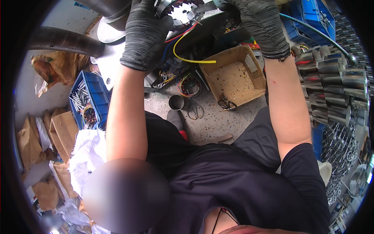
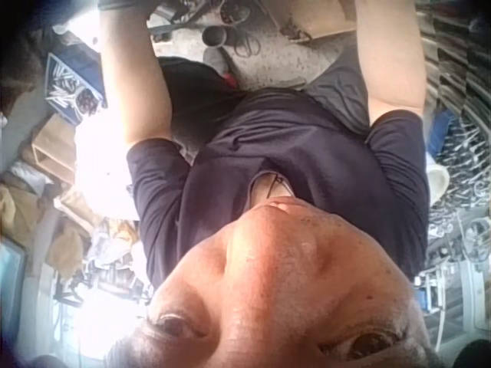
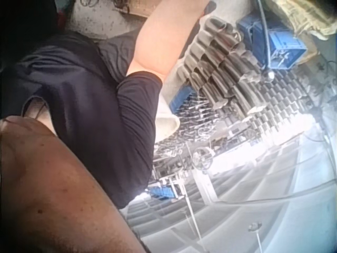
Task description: Manually assemble and test stator components for electric motors in a factory setting.
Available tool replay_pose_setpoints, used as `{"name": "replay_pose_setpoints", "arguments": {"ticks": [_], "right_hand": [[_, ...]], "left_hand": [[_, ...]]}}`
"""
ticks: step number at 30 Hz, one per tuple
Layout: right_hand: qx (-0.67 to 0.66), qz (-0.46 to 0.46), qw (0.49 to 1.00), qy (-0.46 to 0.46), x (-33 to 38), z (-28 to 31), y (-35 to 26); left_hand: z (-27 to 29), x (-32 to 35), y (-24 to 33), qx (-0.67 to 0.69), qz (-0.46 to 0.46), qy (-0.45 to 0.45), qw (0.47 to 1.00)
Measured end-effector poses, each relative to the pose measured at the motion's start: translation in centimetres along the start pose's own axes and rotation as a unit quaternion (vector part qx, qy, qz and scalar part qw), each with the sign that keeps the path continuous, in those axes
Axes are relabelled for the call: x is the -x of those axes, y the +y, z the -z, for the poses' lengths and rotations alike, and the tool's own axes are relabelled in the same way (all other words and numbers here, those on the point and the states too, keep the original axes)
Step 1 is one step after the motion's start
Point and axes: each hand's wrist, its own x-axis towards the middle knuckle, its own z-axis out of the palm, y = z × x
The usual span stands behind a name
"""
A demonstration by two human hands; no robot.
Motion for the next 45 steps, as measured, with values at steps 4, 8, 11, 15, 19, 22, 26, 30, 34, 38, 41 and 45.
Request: {"name": "replay_pose_setpoints", "arguments": {"ticks": [4,8,11,15,19,22,26,30,34,38,41,45], "right_hand": [[0.012,0.028,1.0,-0.009,0.0,-1.0,0.0],[0.044,-0.027,0.998,0.024,0.6,-2.0,-0.1],[0.133,0.027,0.991,0.016,0.6,-2.5,0.4],[0.209,0.041,0.977,-0.002,0.7,-2.9,0.2],[0.1,-0.03,0.993,-0.058,0.3,-1.7,-0.3],[0.076,-0.058,0.994,-0.043,0.4,-0.4,-2.2],[0.034,-0.034,0.998,0.036,0.6,1.3,-3.0],[0.045,-0.011,0.998,0.051,0.7,2.0,-3.0],[0.03,0.013,0.997,0.076,0.9,1.8,-1.5],[0.05,0.004,0.994,0.096,0.8,1.8,-1.0],[0.006,0.015,0.996,0.089,0.6,2.9,-1.0],[-0.026,-0.037,0.987,0.153,0.4,3.6,-1.0]], "left_hand": [[0.6,0.1,-0.6,-0.273,-0.11,-0.017,0.956],[0.6,0.0,-1.5,-0.352,-0.14,-0.05,0.924],[0.7,0.0,-1.6,-0.392,-0.126,-0.06,0.909],[0.8,-0.6,-2.1,-0.423,-0.145,-0.067,0.892],[0.0,-0.2,-1.7,-0.429,-0.17,-0.048,0.886],[0.8,-0.8,-2.2,-0.45,-0.152,-0.053,0.878],[0.8,-0.9,-1.5,-0.41,-0.103,-0.051,0.905],[2.1,-1.2,-2.4,-0.312,-0.108,-0.019,0.944],[2.2,-1.5,-1.7,-0.232,-0.051,0.029,0.971],[3.4,-2.2,-1.7,-0.236,-0.049,0.057,0.969],[4.5,-3.0,-2.8,-0.231,-0.051,0.045,0.971],[7.1,-4.1,-4.6,-0.24,-0.019,0.056,0.969]]}}
